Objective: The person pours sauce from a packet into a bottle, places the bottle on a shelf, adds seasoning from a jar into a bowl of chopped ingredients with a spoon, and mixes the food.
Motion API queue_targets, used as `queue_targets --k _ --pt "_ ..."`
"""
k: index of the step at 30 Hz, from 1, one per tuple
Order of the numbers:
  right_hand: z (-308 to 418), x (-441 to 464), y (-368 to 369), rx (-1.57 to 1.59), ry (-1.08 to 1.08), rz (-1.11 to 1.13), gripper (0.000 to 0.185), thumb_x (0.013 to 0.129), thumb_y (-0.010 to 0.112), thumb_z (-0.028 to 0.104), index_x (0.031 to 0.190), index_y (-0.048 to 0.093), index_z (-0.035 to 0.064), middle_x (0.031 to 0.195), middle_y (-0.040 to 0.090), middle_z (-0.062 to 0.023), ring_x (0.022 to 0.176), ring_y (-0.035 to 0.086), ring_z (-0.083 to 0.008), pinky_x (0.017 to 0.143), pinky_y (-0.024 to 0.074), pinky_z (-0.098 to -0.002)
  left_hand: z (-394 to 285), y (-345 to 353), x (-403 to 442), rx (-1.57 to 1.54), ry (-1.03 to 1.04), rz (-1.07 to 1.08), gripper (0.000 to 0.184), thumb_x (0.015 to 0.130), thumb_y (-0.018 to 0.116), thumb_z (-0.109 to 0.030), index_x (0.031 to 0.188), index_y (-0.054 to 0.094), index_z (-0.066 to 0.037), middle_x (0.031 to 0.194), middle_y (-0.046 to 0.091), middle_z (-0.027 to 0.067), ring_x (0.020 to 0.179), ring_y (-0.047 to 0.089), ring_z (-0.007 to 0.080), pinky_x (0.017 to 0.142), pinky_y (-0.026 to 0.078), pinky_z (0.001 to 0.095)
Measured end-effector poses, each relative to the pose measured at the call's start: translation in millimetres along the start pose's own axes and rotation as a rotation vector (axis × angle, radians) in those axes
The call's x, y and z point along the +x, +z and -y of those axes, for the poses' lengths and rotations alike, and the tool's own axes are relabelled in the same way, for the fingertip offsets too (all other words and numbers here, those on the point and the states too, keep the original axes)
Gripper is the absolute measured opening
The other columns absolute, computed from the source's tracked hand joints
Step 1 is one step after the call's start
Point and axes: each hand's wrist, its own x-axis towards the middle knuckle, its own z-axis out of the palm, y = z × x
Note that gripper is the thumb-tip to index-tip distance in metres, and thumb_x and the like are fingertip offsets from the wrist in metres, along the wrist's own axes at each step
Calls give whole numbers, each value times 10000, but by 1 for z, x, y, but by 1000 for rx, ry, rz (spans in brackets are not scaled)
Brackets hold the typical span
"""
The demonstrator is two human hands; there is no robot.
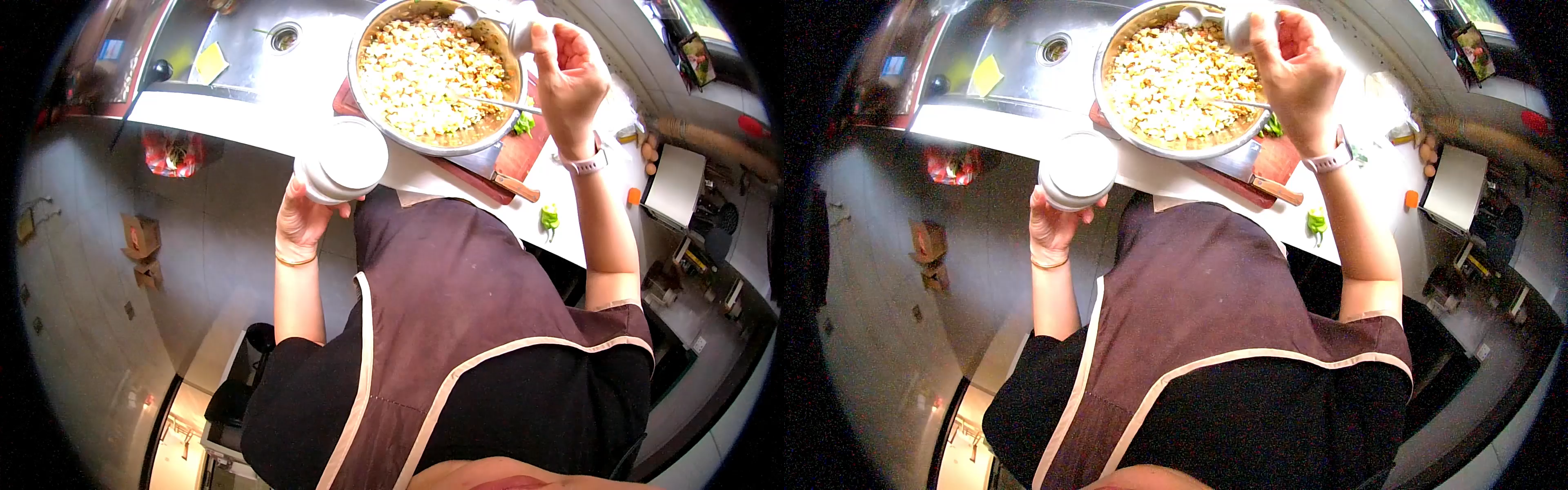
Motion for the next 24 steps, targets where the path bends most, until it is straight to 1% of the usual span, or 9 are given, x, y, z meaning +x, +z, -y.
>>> queue_targets --k 3,7,11,12,13,15,19,20,24 --pt "-6 6 -12 -189 -108 -10 219 845 653 131 947 610 -58 769 638 -21 692 580 -37 623 487 -170 2 -2 2 2 -11 11 891 675 736 -470 1265 353 76 980 603 221 744 650 310 478 550 290" --pt "-6 7 -32 -329 -169 32 236 808 693 183 902 624 -23 676 630 -22 594 567 -39 554 473 -189 3 -3 7 -4 -27 31 898 671 741 -470 1255 356 93 978 603 225 746 651 312 483 552 291" --pt "5 -8 -31 -57 -107 33 220 800 701 180 892 627 -6 640 612 -13 578 557 -34 530 466 -198 1 1 13 -7 -41 57 894 670 746 -460 1247 359 103 979 603 224 754 653 315 485 554 294" --pt "8 -9 -31 -355 -165 92 230 804 696 208 905 620 16 612 607 -34 534 570 -68 501 465 -222 1 3 15 -8 -37 66 888 673 746 -454 1246 360 105 975 604 224 751 653 316 482 553 293" --pt "11 -7 -32 -557 -168 207 225 814 689 170 941 616 -2 700 637 -34 626 591 -57 562 489 -214 0 5 16 -7 -34 75 882 676 745 -448 1245 360 106 971 605 224 747 652 316 480 553 292" --pt "16 -5 -28 -750 -168 282 218 812 688 176 939 616 14 674 623 -45 607 601 -83 554 489 -225 3 2 18 44 -32 108 892 694 720 -470 1279 341 87 1018 587 233 763 644 329 469 546 286" --pt "45 -20 -25 -145 -102 228 203 791 704 170 895 613 22 568 547 -6 495 511 -56 457 430 -208 6 7 24 82 -1 99 943 711 693 -489 1346 260 58 1101 550 243 779 636 332 463 538 282" --pt "62 -24 -23 9 -98 280 210 769 727 127 897 612 7 603 546 11 522 489 -25 467 417 -180 5 6 24 104 -32 127 984 709 695 -480 1383 193 33 1160 524 210 824 630 291 481 534 286" --pt "93 -31 -19 -105 -327 500 271 752 722 143 959 601 16 728 612 -86 550 580 -166 516 484 -262 7 27 33 -44 38 194 735 748 712 -320 1258 358 74 1034 584 161 844 631 221 531 556 333"
